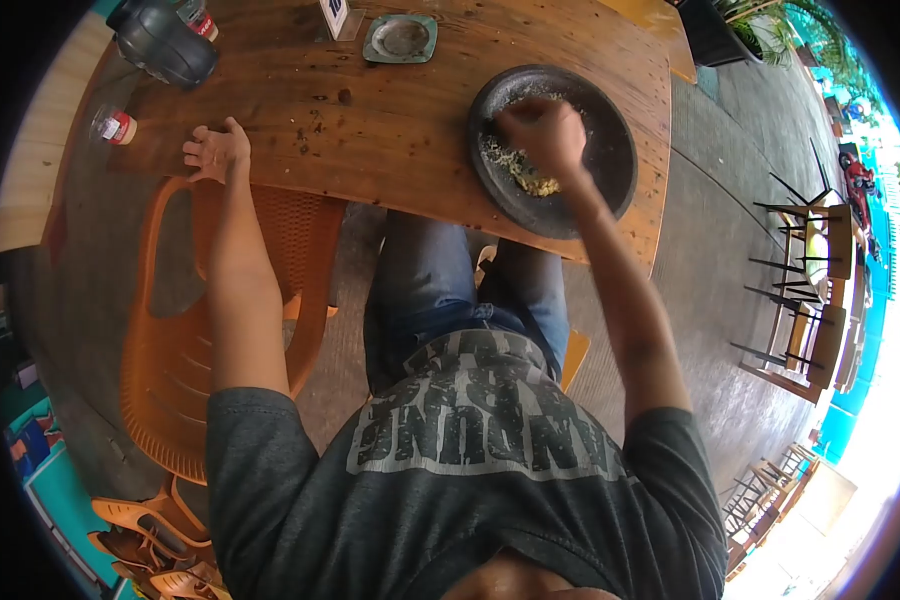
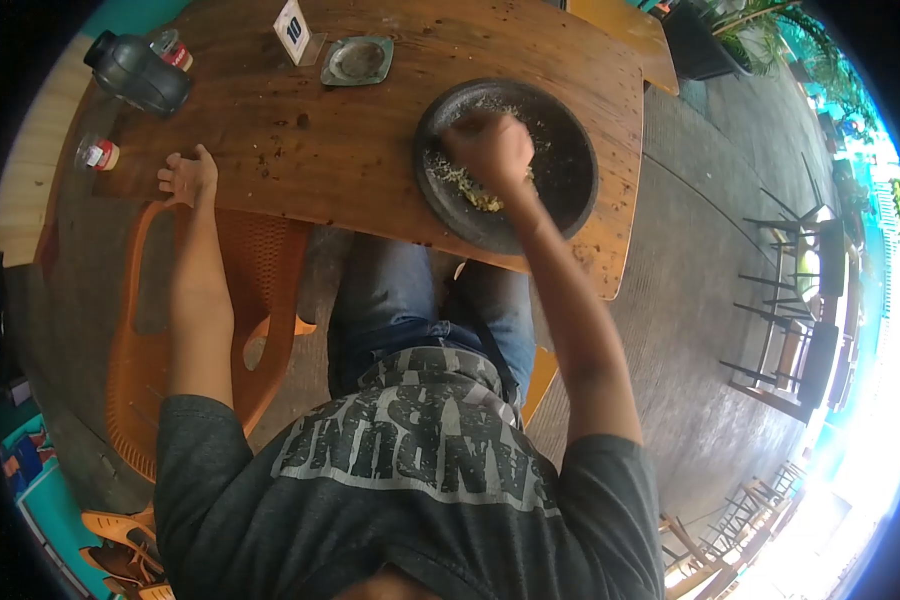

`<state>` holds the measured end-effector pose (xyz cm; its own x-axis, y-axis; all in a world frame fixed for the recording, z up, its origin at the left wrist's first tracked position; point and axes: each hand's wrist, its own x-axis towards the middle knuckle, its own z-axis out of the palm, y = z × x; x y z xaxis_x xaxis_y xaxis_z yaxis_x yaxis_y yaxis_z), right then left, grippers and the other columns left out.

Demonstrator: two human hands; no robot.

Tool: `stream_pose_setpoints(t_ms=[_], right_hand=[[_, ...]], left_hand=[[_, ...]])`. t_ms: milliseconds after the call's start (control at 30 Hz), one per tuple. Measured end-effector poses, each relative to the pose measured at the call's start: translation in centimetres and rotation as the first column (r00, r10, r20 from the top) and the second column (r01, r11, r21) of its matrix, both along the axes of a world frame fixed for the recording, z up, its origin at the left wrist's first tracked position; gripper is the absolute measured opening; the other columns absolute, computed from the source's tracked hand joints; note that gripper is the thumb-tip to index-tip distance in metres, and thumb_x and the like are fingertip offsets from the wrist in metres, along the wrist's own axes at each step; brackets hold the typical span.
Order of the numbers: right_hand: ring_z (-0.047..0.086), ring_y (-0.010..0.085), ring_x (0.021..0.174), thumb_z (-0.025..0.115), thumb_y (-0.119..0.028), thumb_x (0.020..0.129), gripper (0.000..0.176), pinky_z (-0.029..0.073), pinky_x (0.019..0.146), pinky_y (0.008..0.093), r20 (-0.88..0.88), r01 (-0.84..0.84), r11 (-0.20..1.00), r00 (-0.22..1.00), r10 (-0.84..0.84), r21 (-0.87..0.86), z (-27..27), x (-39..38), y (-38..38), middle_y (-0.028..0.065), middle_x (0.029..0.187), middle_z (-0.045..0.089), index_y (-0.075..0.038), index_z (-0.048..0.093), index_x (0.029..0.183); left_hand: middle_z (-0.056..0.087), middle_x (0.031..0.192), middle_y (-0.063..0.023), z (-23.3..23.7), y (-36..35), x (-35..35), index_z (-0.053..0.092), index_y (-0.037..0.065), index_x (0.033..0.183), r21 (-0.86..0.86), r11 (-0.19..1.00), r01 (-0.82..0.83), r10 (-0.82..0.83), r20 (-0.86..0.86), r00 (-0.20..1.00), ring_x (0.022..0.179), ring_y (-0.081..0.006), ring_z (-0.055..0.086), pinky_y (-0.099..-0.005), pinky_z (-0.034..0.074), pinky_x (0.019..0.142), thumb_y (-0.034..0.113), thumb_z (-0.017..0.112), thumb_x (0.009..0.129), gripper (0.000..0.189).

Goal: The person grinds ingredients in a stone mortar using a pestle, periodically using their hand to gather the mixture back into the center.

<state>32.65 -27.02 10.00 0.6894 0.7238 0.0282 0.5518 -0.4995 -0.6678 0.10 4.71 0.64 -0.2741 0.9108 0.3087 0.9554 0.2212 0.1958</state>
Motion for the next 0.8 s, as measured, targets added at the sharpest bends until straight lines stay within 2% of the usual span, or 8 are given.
stream_pose_setpoints(t_ms=[67,167,267,333,400,667,733,800], right_hand=[[0.064,0.0293,0.076,0.074,-0.03,0.07,0.013,0.053,0.065,0.0389,0.606,-0.144,0.972,0.795,0.001,0.187,-2.1,-2.1,-0.3,0.0071,0.083,0.066,-0.018,0.072,0.075],[0.064,0.0307,0.076,0.074,-0.03,0.07,0.015,0.053,0.065,0.0415,0.574,-0.03,0.983,0.815,-0.08,0.18,-2.5,0.5,1.1,0.0091,0.082,0.066,-0.016,0.072,0.075],[0.067,0.0283,0.074,0.074,-0.036,0.069,0.02,0.054,0.068,0.038,0.04,0.083,0.995,0.996,-0.08,-0.061,0.4,2.1,1.3,0.0104,0.077,0.068,-0.019,0.075,0.078],[0.067,0.0276,0.075,0.075,-0.037,0.068,0.021,0.054,0.07,0.0364,-0.051,0.002,0.998,0.999,-0.004,-0.057,-0.1,0.3,0.0,0.0093,0.08,0.069,-0.02,0.076,0.08],[0.066,0.029,0.073,0.075,-0.032,0.07,0.016,0.053,0.068,0.0394,0.569,-0.148,0.974,0.822,0.025,0.171,-1.8,-2.6,-0.9,0.0092,0.082,0.068,-0.017,0.074,0.077],[0.067,0.028,0.067,0.077,-0.031,0.069,0.018,0.055,0.067,0.0361,-0.032,-0.02,1.0,0.999,0.021,0.01,-0.8,0.1,0.4,0.0097,0.076,0.069,-0.015,0.075,0.076],[0.064,0.0278,0.073,0.075,-0.03,0.07,0.016,0.054,0.063,0.0388,0.503,-0.152,0.972,0.863,0.043,0.178,-1.6,-2.8,-0.8,0.006,0.078,0.065,-0.017,0.073,0.078],[0.062,0.0293,0.078,0.074,-0.029,0.071,0.016,0.053,0.063,0.0411,0.506,-0.136,0.983,0.861,0.055,0.124,-2.1,-0.9,-0.5,0.0062,0.081,0.063,-0.016,0.072,0.08]], left_hand=[[0.04,0.11,-0.0161,-1.0,0.0,-0.1,0.048,0.008,0.106,0.002,1.0,-0.018,0.018,-0.019,1.0,0.111,-0.0344,0.038,-0.0672,0.028,0.096,0.052,0.052,0.084,0.049],[0.04,0.11,-0.0158,-1.2,0.4,-0.1,0.047,0.008,0.105,0.021,1.0,-0.016,0.016,-0.034,0.999,0.111,-0.0342,0.038,-0.0669,0.028,0.096,0.051,0.052,0.083,0.049],[0.041,0.112,-0.0165,-0.4,-0.1,-0.1,0.049,0.008,0.108,0.007,1.0,0.0,0.0,0.003,1.0,0.112,-0.0345,0.039,-0.0667,0.028,0.096,0.051,0.052,0.083,0.049],[0.041,0.112,-0.0164,-0.5,0.0,0.0,0.05,0.008,0.109,0.001,1.0,-0.008,0.008,0.01,1.0,0.112,-0.0346,0.039,-0.0664,0.028,0.096,0.049,0.052,0.083,0.049],[0.041,0.112,-0.0164,-0.4,0.1,0.3,0.05,0.007,0.108,0.014,1.0,-0.027,0.027,-0.008,1.0,0.112,-0.0346,0.039,-0.0662,0.028,0.096,0.049,0.052,0.083,0.049],[0.044,0.115,-0.0174,0.2,-0.2,0.3,0.051,0.006,0.116,0.002,1.0,-0.007,0.007,0.017,1.0,0.113,-0.0351,0.04,-0.0664,0.028,0.096,0.047,0.052,0.083,0.053],[0.043,0.115,-0.017,0.2,-0.5,0.3,0.05,0.007,0.119,0.005,1.0,-0.012,0.012,-0.006,1.0,0.114,-0.0348,0.039,-0.0663,0.028,0.097,0.047,0.051,0.083,0.054],[0.042,0.116,-0.0168,-0.6,0.0,0.0,0.049,0.007,0.12,-0.012,0.999,-0.034,0.033,-0.039,0.999,0.114,-0.0348,0.038,-0.0664,0.028,0.097,0.048,0.052,0.083,0.055]])
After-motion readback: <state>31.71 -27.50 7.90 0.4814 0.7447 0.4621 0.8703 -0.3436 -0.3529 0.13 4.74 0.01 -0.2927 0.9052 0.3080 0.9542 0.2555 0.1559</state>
